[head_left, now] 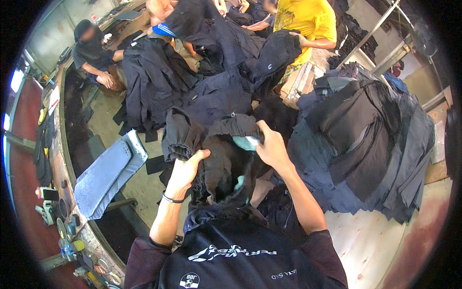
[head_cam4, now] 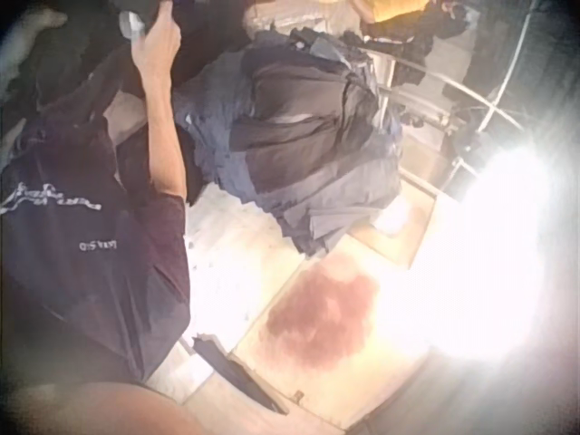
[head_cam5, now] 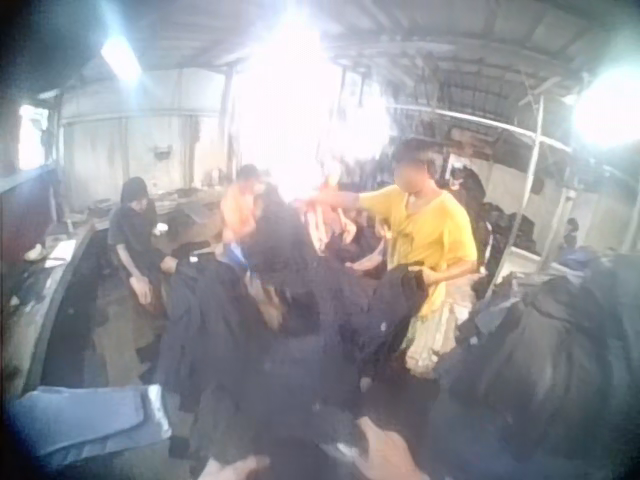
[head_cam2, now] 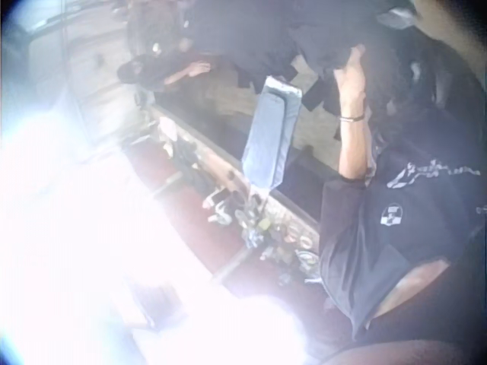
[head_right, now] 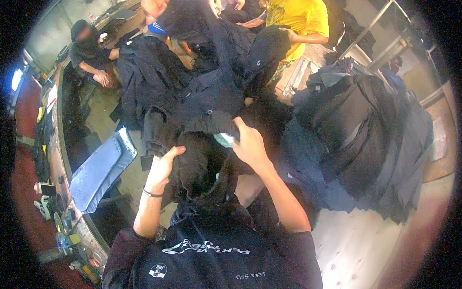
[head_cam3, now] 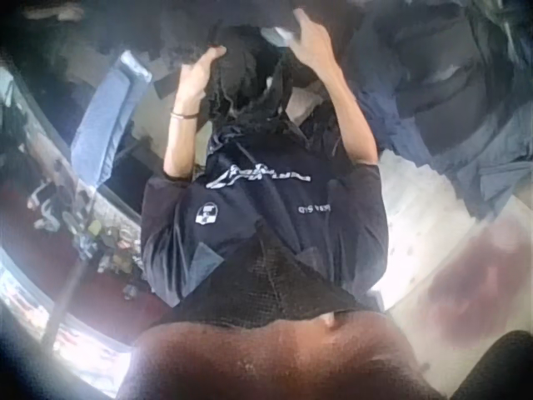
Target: The person repeatedly picks up dark garments from a large pile, unfolds them, and checks the interior or tags before placing them onto a separate stack. The task involves handling multiple items one at a time in a busy workshop environment.
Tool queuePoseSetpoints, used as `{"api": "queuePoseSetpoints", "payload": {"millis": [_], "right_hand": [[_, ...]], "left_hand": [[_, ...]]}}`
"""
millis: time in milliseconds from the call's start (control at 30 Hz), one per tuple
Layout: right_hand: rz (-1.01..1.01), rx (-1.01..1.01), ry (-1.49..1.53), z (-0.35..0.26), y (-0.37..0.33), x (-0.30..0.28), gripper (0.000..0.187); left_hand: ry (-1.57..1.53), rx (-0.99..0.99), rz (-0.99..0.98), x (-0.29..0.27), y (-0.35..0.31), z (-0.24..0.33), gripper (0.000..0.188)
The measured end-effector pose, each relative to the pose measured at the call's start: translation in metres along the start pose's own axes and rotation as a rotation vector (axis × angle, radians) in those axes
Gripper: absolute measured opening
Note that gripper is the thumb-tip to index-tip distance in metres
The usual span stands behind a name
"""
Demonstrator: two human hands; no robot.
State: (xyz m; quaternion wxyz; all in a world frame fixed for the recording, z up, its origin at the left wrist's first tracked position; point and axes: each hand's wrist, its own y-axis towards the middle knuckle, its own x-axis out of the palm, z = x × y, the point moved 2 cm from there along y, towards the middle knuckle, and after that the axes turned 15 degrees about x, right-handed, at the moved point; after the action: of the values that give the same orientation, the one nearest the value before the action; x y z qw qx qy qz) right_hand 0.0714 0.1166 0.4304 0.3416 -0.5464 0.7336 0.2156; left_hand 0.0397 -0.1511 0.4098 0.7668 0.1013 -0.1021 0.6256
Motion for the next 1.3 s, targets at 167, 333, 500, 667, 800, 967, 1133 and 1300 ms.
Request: {"api": "queuePoseSetpoints", "payload": {"millis": [167, 333, 500, 667, 800, 967, 1133, 1300], "right_hand": [[-0.331, 0.158, 0.357, 0.023, 0.023, -0.030, 0.034], [-0.469, 0.298, 0.372, 0.043, 0.047, -0.039, 0.046], [-0.100, 0.227, 0.247, 0.062, -0.018, -0.027, 0.093], [-0.268, 0.454, 0.264, 0.089, -0.077, 0.026, 0.061], [-0.044, 0.379, 0.459, 0.165, -0.076, 0.006, 0.047], [0.181, 0.769, 0.352, 0.266, -0.188, -0.107, 0.047], [0.385, 0.994, -0.007, 0.245, -0.330, -0.245, 0.046], [0.455, 1.066, -0.102, 0.236, -0.365, -0.278, 0.047]], "left_hand": [[0.039, -0.084, -0.014, 0.025, 0.008, -0.011, 0.074], [0.048, -0.046, 0.033, 0.051, 0.011, -0.030, 0.061], [0.111, -0.014, 0.279, 0.070, 0.003, -0.067, 0.041], [0.131, 0.037, 0.365, 0.083, -0.024, -0.117, 0.050], [0.236, -0.142, 0.297, 0.067, -0.018, -0.135, 0.054], [0.080, -0.367, 0.143, 0.044, -0.006, -0.136, 0.051], [0.106, -0.415, 0.085, 0.046, 0.003, -0.143, 0.051], [0.064, -0.428, 0.005, 0.060, -0.005, -0.154, 0.055]]}}
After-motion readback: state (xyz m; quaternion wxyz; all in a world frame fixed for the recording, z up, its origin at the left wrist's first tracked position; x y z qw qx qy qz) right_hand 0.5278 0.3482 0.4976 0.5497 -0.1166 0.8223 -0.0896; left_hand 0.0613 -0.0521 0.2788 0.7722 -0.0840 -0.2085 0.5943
